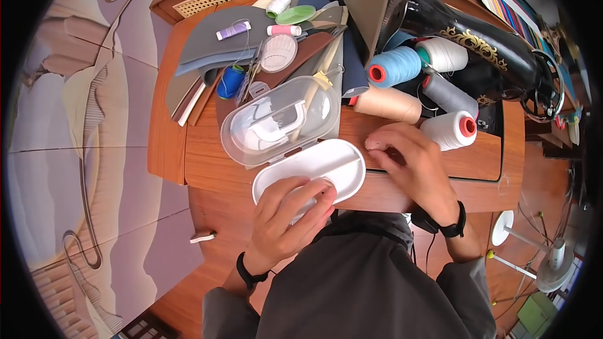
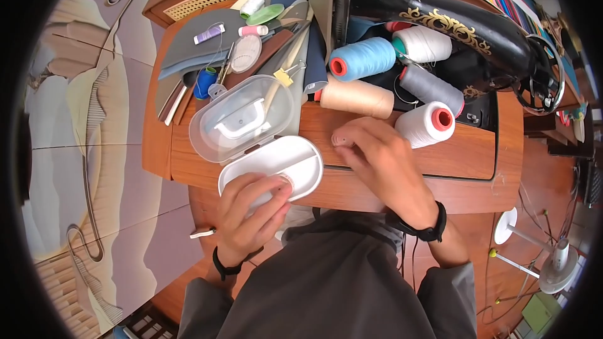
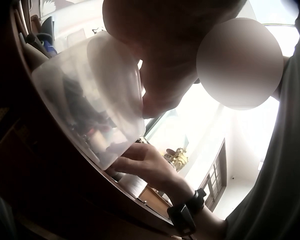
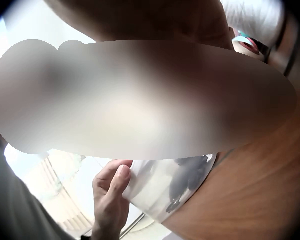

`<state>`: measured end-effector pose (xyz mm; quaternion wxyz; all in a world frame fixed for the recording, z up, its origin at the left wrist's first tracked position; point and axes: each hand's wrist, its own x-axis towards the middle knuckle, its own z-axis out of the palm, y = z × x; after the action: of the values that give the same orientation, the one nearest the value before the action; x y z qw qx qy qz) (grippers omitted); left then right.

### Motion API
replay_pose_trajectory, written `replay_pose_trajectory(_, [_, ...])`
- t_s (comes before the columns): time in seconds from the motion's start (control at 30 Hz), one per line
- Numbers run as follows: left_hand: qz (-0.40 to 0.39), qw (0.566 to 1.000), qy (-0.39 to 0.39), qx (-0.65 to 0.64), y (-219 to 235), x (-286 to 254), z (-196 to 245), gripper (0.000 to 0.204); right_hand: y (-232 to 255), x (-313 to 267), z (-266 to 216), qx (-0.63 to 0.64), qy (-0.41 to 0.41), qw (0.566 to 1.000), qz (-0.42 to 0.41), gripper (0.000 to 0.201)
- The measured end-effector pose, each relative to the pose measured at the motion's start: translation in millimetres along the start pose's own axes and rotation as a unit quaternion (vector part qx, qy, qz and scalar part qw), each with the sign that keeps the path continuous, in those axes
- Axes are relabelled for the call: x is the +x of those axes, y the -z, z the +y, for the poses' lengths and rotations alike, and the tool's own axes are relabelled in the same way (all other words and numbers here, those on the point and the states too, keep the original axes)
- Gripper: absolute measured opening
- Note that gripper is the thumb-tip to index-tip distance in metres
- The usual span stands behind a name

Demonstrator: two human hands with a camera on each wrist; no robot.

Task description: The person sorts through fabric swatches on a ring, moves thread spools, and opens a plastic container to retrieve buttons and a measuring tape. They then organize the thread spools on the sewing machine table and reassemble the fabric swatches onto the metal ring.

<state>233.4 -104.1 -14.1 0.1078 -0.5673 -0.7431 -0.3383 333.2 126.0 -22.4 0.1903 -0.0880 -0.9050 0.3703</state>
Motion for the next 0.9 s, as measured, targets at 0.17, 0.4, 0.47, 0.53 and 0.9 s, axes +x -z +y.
replay_pose_trajectory(0.17, [0.014,1.0,-0.011,-0.013,-0.2,1.0,-2.5,0.042,26.6,3.7,-33.5,0.056,0.074,0.996,0.016,0.025])
replay_pose_trajectory(0.4, [0.029,0.999,-0.009,-0.022,-1.6,0.4,-3.2,0.043,21.9,13.1,-42.2,0.058,0.13,0.984,-0.104,0.025])
replay_pose_trajectory(0.47, [0.025,0.999,-0.011,-0.027,-1.3,1.0,-3.4,0.043,21.2,15.6,-43.7,0.073,0.132,0.982,-0.114,0.025])
replay_pose_trajectory(0.53, [0.023,0.999,-0.011,-0.029,-0.8,1.2,-3.8,0.043,21.3,15.5,-45.0,0.086,0.131,0.98,-0.122,0.026])
replay_pose_trajectory(0.9, [0.007,1.0,-0.007,-0.025,2.5,-1.2,-0.4,0.044,25.3,13.3,-44.1,-0.018,0.167,0.98,-0.105,0.029])
